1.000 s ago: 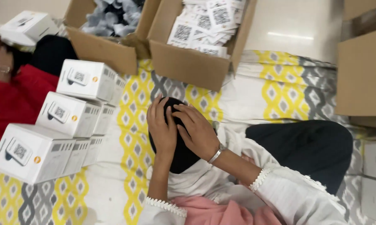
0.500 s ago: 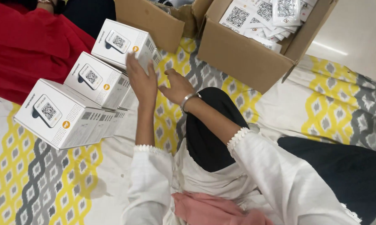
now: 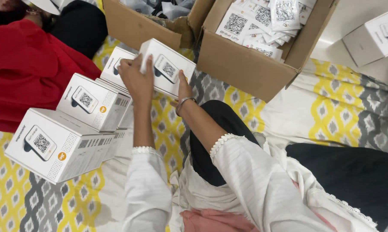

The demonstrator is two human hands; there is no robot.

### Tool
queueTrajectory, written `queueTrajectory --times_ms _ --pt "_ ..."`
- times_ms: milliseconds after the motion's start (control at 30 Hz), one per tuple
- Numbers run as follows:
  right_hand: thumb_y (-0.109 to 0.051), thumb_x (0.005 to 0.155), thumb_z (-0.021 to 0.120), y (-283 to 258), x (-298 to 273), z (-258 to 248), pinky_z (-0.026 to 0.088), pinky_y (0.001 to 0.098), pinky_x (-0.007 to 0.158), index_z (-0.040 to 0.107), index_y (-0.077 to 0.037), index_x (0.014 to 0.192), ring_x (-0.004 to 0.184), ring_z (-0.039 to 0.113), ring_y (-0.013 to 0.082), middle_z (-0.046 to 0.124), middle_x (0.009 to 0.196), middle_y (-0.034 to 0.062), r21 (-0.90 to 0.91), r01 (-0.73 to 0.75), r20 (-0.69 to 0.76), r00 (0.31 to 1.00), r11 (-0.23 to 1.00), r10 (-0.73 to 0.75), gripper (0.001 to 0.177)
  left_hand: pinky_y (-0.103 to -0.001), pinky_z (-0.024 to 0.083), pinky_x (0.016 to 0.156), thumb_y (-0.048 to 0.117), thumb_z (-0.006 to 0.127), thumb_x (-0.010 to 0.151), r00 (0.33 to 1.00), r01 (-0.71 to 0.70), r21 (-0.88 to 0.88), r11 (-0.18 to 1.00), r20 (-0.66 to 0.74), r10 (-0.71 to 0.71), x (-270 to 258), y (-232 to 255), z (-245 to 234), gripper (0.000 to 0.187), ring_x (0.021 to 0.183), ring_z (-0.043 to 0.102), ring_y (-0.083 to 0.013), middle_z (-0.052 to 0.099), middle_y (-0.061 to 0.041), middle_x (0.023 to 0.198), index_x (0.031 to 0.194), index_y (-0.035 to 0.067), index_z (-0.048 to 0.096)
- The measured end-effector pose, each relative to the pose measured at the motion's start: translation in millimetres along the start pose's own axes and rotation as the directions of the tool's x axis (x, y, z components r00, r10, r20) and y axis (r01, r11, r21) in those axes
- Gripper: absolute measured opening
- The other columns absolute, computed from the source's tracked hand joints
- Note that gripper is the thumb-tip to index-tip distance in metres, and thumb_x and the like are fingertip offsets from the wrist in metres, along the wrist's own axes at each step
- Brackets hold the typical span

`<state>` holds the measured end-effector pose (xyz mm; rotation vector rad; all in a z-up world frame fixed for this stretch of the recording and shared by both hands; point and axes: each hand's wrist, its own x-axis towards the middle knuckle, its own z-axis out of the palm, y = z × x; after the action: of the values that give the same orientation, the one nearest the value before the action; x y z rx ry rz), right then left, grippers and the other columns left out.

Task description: The person packages small electronic devices into individual retail boxes, applies labels, and organizes them for shipment.

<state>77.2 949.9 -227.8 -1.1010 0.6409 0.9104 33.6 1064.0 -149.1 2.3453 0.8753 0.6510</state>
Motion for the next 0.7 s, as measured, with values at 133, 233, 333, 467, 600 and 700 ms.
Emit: queueTrajectory --times_ms 133,233,333,467,600,700 --pt "-0.077 0.077 0.050 -14.7 -38.3 -5.0 0.052 0.0544 0.096 0.059 -0.015 0.144 0.122 0.058 0.0277 0.062 0.141 0.0118 0.231 0.056 0.045 0.997 0.971 -0.068 0.092 -0.051 0.042 0.104 0.031 0.080 0.095 0.981 -0.174 -0.057 0.983 -0.102 0.167 -40.1 88.7 -25.4 0.042 0.119 0.049 -0.0396 0.052 -0.022 0.120 0.128 0.007 0.071" --pt "-0.066 0.097 0.053 -35.6 -88.0 -11.5 0.049 0.0439 0.105 0.045 -0.017 0.152 0.131 0.054 0.0294 0.052 0.144 0.0121 0.553 0.024 0.439 0.842 0.833 -0.315 0.075 -0.059 0.031 0.120 0.026 0.085 0.099 0.860 -0.441 0.011 0.898 -0.282 0.426 -60.1 156.2 -62.6 0.043 0.148 0.032 -0.0497 0.035 -0.027 0.157 0.135 0.013 0.065" --pt "-0.053 0.112 0.049 -55.8 -134.0 -43.1 0.046 0.0379 0.112 0.041 -0.015 0.160 0.136 0.051 0.0221 0.046 0.155 0.0059 0.746 -0.137 0.610 0.533 0.652 -0.586 0.061 -0.060 0.028 0.128 0.030 0.086 0.101 0.822 -0.516 0.069 0.854 -0.239 0.517 -100.2 227.2 -98.4 0.044 0.152 0.028 -0.0458 0.029 -0.025 0.161 0.135 0.015 0.062" --pt "-0.044 0.106 0.054 -77.3 -158.4 -151.1 0.042 0.0437 0.119 0.037 -0.003 0.157 0.141 0.048 0.0304 0.046 0.156 0.0159 0.734 0.271 0.402 0.565 0.622 -0.720 0.067 -0.057 0.031 0.119 0.037 0.087 0.089 0.821 -0.556 0.005 0.831 -0.155 0.550 -169.3 287.8 -100.6 0.067 0.145 0.037 -0.0417 0.038 -0.020 0.158 0.144 0.017 0.054" --pt "-0.059 0.097 0.056 -79.9 -159.4 -317.8 0.039 0.0535 0.119 0.038 -0.006 0.156 0.142 0.048 0.0357 0.049 0.154 0.0169 0.765 0.236 0.401 0.553 0.599 -0.730 0.080 -0.057 0.037 0.111 0.040 0.089 0.074 0.802 -0.549 -0.291 0.784 0.082 0.592 -216.9 317.2 -49.5 0.099 0.127 0.047 -0.0415 0.046 -0.022 0.138 0.151 0.003 0.040" --pt "-0.053 0.098 0.063 -76.6 -169.6 -429.5 0.042 0.0477 0.120 0.038 -0.012 0.158 0.144 0.048 0.0272 0.049 0.157 0.0058 0.509 0.683 0.008 0.604 0.524 -0.797 0.076 -0.051 0.041 0.106 0.041 0.092 0.068 0.746 -0.397 -0.464 0.792 0.340 0.573 -248.6 314.8 29.3 0.109 0.124 0.047 -0.0431 0.046 -0.025 0.132 0.150 -0.004 0.036"
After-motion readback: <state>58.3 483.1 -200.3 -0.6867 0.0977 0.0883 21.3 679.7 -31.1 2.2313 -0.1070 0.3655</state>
